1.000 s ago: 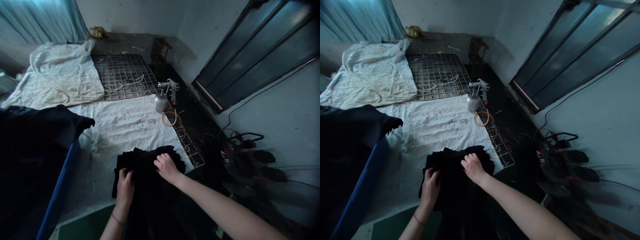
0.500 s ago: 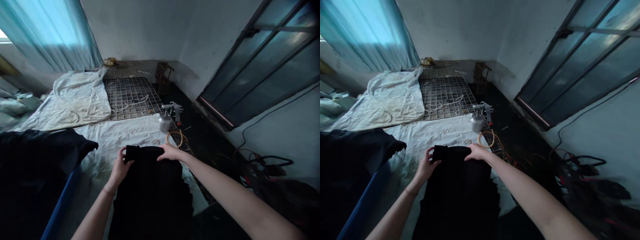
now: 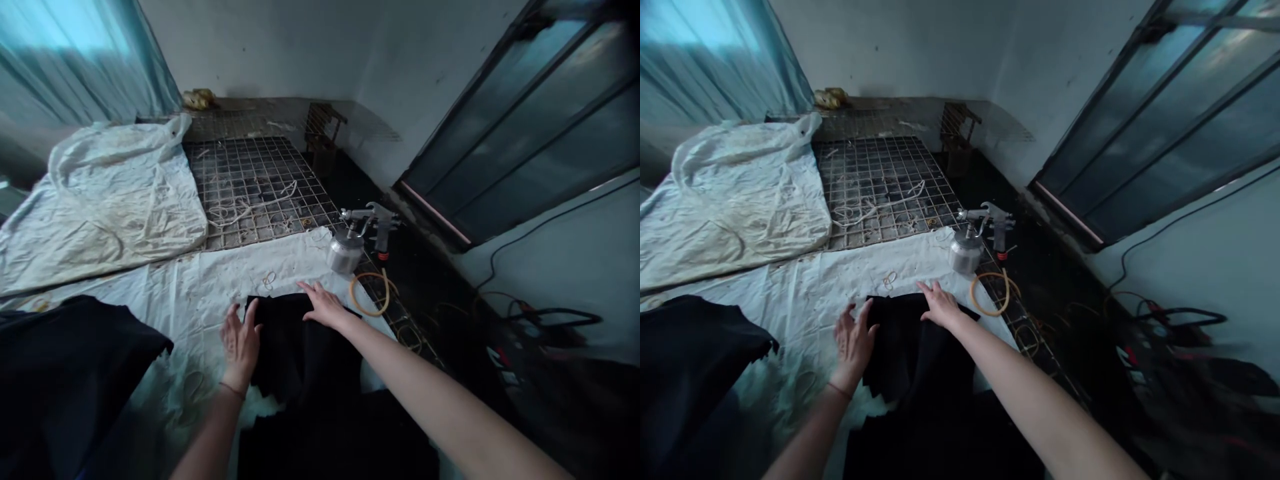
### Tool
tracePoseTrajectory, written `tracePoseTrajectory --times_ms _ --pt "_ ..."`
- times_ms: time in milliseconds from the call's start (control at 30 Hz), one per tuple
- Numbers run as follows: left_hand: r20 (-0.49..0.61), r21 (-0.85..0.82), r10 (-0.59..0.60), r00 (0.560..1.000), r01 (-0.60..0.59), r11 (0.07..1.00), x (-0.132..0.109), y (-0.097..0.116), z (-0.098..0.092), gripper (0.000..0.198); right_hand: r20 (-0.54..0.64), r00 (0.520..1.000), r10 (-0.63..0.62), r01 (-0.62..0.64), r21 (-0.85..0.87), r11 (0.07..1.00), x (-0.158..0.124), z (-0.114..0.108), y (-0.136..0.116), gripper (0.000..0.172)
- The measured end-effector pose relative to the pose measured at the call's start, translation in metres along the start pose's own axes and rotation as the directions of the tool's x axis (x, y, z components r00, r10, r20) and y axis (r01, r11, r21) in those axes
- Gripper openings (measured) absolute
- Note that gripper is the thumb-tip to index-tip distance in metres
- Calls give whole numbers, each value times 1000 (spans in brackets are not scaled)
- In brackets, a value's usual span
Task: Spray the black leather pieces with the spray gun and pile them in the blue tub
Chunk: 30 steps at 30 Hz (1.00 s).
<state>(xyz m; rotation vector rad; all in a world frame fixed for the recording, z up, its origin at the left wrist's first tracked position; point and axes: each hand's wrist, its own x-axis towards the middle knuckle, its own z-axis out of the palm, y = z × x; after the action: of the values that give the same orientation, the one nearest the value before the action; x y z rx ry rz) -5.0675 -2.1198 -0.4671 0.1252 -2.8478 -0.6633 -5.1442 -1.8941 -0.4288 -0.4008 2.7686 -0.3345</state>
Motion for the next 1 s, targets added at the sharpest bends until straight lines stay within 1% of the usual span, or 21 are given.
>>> tracePoseTrajectory --times_ms 33,67,100,133,167,200,233,300,367,400,433,467,533,567,600,633,700,767,867,933,1000 --pt "25 95 93 995 -95 991 -1 1 -2 52 -66 995 -74 70 -61 996 -5 3 -1 86" --pt "85 150 179 980 -190 970 -1 2 -5 52 -110 979 -169 155 -125 980 -10 6 -2 79" --pt "165 163 255 953 -282 946 0 1 -7 53 -118 956 -267 244 -179 953 -15 9 -1 68" --pt "246 145 316 916 -358 923 2 0 -10 53 -98 931 -353 327 -213 921 -19 12 -1 59" --pt "312 115 353 882 -404 908 5 -2 -12 53 -61 910 -410 387 -226 894 -22 15 1 53" --pt "362 88 363 859 -420 903 9 -2 -15 53 -25 899 -437 421 -226 878 -25 18 2 50" --pt "396 71 354 847 -412 908 13 -2 -17 51 5 896 -443 434 -220 874 -27 21 4 49" --pt "455 66 298 839 -366 928 18 6 -21 46 36 905 -425 423 -209 882 -30 24 7 49" --pt "508 92 231 830 -319 943 20 24 -25 36 53 910 -411 413 -204 888 -31 24 6 51" --pt "517 126 185 836 -288 949 18 35 -25 31 60 912 -405 408 -199 891 -30 24 5 54" --pt "510 173 130 850 -249 953 15 47 -25 29 65 916 -397 402 -191 896 -30 22 3 58" --pt "487 229 75 870 -210 950 10 58 -24 33 70 918 -390 396 -177 901 -29 21 1 61" --pt "418 338 3 909 -158 928 -4 73 -19 58 74 922 -381 388 -146 910 -27 17 -4 64" --pt "393 376 -6 920 -155 913 -12 75 -15 67 73 921 -383 389 -135 911 -27 16 -5 62" --pt "378 396 5 926 -167 903 -20 74 -11 71 66 920 -387 393 -132 910 -27 16 -7 59" --pt "366 402 21 930 -179 898 -28 71 -8 70 52 918 -394 397 -139 907 -28 16 -9 56" --pt "340 377 42 940 -177 909 -41 59 -2 66 19 905 -425 423 -165 891 -33 19 -12 53" --pt "318 331 47 947 -157 930 -48 49 -1 65 9 886 -464 458 -177 871 -38 24 -15 50" --pt "293 262 59 954 -139 955 -46 39 -3 60 44 872 -488 488 -159 858 -43 29 -21 42" --pt "252 217 64 966 -120 969 -37 33 -3 44 59 878 -475 478 -134 868 -42 29 -23 37" --pt "171 144 41 984 -66 987 -27 25 -2 33 51 895 -444 447 -111 888 -41 28 -25 31"
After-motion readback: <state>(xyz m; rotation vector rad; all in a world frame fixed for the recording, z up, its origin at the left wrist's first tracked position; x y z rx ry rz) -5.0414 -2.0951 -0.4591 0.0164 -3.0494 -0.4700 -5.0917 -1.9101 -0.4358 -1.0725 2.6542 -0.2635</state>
